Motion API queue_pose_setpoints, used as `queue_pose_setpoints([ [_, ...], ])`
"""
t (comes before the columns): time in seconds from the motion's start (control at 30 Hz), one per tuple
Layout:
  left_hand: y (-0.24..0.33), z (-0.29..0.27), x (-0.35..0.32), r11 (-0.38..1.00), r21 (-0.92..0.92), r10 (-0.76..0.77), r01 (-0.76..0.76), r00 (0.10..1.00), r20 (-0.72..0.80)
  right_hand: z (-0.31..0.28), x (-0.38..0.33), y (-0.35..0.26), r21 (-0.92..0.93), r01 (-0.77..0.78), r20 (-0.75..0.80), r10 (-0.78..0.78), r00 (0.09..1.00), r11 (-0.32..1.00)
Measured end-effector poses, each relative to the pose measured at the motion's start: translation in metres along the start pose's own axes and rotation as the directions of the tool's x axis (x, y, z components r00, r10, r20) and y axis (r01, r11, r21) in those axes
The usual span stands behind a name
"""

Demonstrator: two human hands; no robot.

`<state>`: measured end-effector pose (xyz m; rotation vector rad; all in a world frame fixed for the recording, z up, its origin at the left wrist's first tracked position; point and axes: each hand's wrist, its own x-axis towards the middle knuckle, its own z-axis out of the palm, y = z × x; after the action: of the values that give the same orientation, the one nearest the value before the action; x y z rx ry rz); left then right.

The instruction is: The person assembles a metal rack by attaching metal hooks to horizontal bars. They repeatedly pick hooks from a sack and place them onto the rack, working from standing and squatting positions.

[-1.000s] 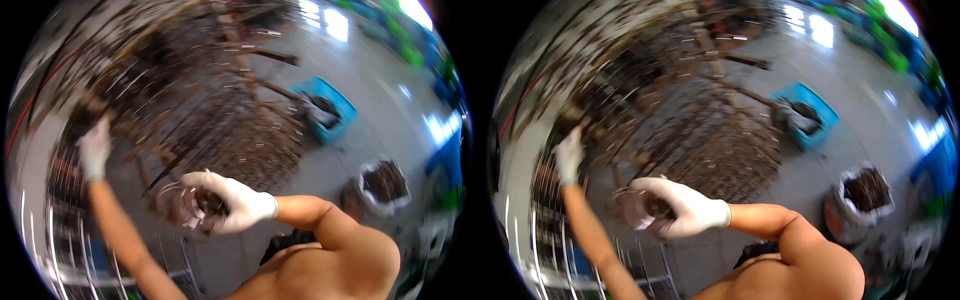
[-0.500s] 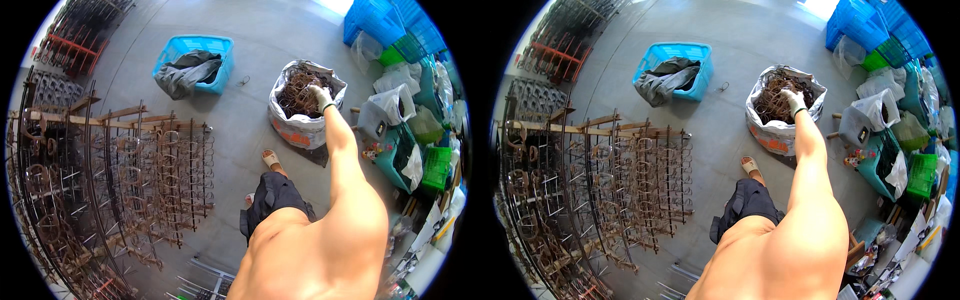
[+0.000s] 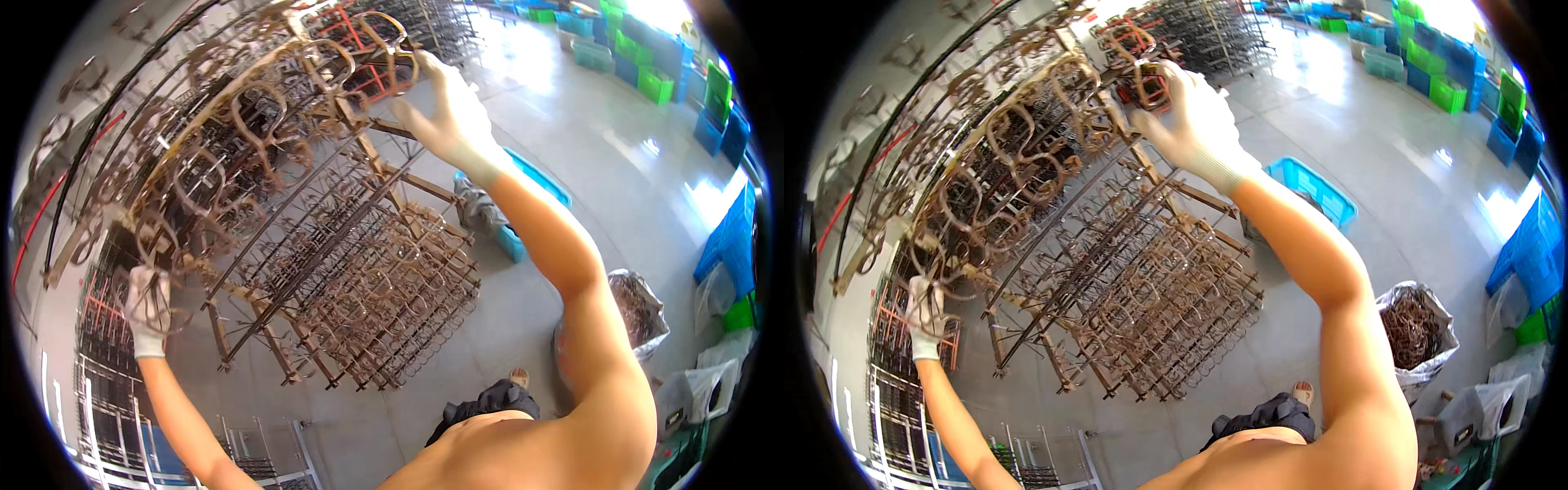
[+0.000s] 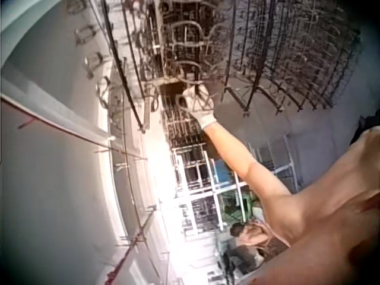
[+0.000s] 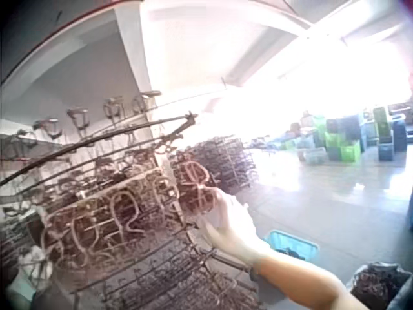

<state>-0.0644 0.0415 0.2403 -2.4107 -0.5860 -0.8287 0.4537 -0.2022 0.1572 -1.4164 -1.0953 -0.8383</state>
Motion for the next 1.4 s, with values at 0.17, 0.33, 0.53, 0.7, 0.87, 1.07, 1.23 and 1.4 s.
queue_pose_setpoints([
  [0.17,0.042,-0.007,0.010,0.999,0.054,0.006,0.002,0.989,-0.149,0.067,0.056,-0.020,-0.068,-0.214,-0.190,0.198,0.962,0.975],
  [0.33,0.053,0.000,0.012,0.937,-0.218,-0.312,0.275,0.937,-0.160,0.061,0.079,0.013,-0.104,-0.258,-0.207,0.232,0.950,0.961],
  [0.53,0.045,0.003,0.006,0.936,-0.180,-0.333,0.303,0.928,-0.168,0.067,0.090,0.006,-0.115,-0.245,-0.084,0.237,0.968,0.963],
  [0.7,0.059,0.003,0.014,0.962,-0.087,-0.272,0.261,0.947,-0.172,0.073,0.084,0.021,0.268,-0.070,-0.076,0.094,0.993,0.961],
  [0.87,0.058,-0.006,0.015,0.971,0.014,-0.235,0.239,0.962,-0.137,0.069,0.072,-0.005,0.100,-0.118,-0.045,0.123,0.991,0.988],
  [1.07,0.053,-0.002,0.012,0.971,-0.069,-0.236,0.228,0.959,-0.156,0.045,0.081,0.008,0.445,-0.282,0.166,0.231,0.959,0.850],
  [1.23,0.050,-0.004,0.009,0.973,-0.010,-0.230,0.230,0.964,-0.134,0.047,0.075,0.003,0.433,-0.286,0.150,0.245,0.958,0.855],
  [1.4,0.048,0.007,0.010,0.973,-0.069,-0.231,0.222,0.955,-0.186,0.019,0.093,0.047,0.573,-0.382,-0.152,0.552,0.820,0.725],
])
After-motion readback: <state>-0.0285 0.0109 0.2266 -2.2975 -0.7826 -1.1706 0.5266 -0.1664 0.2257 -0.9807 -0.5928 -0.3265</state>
